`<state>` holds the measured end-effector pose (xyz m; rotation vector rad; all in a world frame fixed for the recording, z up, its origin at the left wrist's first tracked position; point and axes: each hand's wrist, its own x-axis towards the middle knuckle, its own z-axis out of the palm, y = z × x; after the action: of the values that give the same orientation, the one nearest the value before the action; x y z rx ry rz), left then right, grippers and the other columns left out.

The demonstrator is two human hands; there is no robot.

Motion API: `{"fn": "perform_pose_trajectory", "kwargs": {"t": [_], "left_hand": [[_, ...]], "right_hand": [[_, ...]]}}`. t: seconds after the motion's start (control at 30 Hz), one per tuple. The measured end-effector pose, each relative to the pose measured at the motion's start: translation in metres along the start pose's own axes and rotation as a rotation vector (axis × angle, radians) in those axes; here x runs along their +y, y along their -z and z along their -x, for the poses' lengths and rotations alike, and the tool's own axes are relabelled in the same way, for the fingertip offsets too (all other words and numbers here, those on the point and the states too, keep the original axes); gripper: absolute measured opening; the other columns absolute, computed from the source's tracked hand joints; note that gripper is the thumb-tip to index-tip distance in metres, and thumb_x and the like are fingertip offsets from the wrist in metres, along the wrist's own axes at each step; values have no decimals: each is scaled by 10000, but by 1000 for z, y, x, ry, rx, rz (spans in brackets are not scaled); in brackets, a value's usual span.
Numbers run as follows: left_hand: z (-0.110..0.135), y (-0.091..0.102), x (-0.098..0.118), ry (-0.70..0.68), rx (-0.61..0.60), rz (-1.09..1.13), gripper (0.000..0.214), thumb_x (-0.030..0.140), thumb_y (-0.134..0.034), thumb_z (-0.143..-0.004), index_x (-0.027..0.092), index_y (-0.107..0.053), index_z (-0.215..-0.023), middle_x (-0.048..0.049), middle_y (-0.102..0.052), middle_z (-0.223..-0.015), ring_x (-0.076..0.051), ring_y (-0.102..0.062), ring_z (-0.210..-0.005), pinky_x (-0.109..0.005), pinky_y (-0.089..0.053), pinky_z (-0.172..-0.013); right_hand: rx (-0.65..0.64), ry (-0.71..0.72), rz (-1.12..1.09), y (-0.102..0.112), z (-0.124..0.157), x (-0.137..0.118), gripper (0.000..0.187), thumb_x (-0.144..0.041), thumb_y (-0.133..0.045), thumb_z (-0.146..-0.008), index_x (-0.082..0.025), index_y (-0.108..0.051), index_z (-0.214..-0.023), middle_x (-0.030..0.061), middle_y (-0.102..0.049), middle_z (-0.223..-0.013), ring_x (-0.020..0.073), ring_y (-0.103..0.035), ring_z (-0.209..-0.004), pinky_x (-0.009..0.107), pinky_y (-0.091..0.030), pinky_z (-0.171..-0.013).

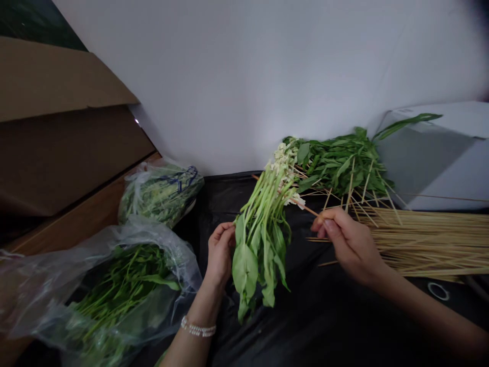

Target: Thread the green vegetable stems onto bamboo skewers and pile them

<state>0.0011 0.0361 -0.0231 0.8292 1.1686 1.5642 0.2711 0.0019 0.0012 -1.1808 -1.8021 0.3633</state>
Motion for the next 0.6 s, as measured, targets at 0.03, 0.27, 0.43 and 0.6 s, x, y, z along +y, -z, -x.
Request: {"fn": "perform_pose_trajectory", "kwargs": {"t": [0.03, 0.27, 0.43, 0.6], "left_hand": [[1, -1, 4, 42, 3, 35, 202, 368, -805, -613, 223, -679, -676, 4, -643, -562, -156, -556, -493, -271, -440, -483], [1, -2, 13, 147, -21, 183, 348, 203, -801, -581, 166, -728, -920, -13, -746, -758, -133, -659, -630, -228, -503, -628], [-4, 0, 7, 132, -21, 243, 309, 199, -806, -611, 150, -757, -913, -34, -766, -835, -122, -674, -689, -207, -506, -660], [-2, -2, 4, 114, -17, 248, 295, 250, -861, -612, 150, -772, -876, -30, -771, -834, -111, -677, -706, -203, -524, -696]], "right_hand": [[-35, 17, 24, 0, 0, 0, 217, -281, -340, -1002, -235, -537, -924, 20, -612, -768, 158, -589, -681, 297, -454, -648], [-235, 76, 236, -10, -1, 7, 178, -238, -326, -982, -226, -478, -892, 5, -605, -764, 157, -583, -675, 285, -411, -641], [-288, 111, 333, -14, -1, 10, 197, -226, -302, -989, -224, -461, -872, 3, -595, -755, 154, -568, -660, 276, -385, -627], [-306, 137, 352, -14, -1, 8, 209, -216, -302, -991, -221, -450, -843, 4, -594, -742, 146, -560, -641, 271, -374, -618]]}}
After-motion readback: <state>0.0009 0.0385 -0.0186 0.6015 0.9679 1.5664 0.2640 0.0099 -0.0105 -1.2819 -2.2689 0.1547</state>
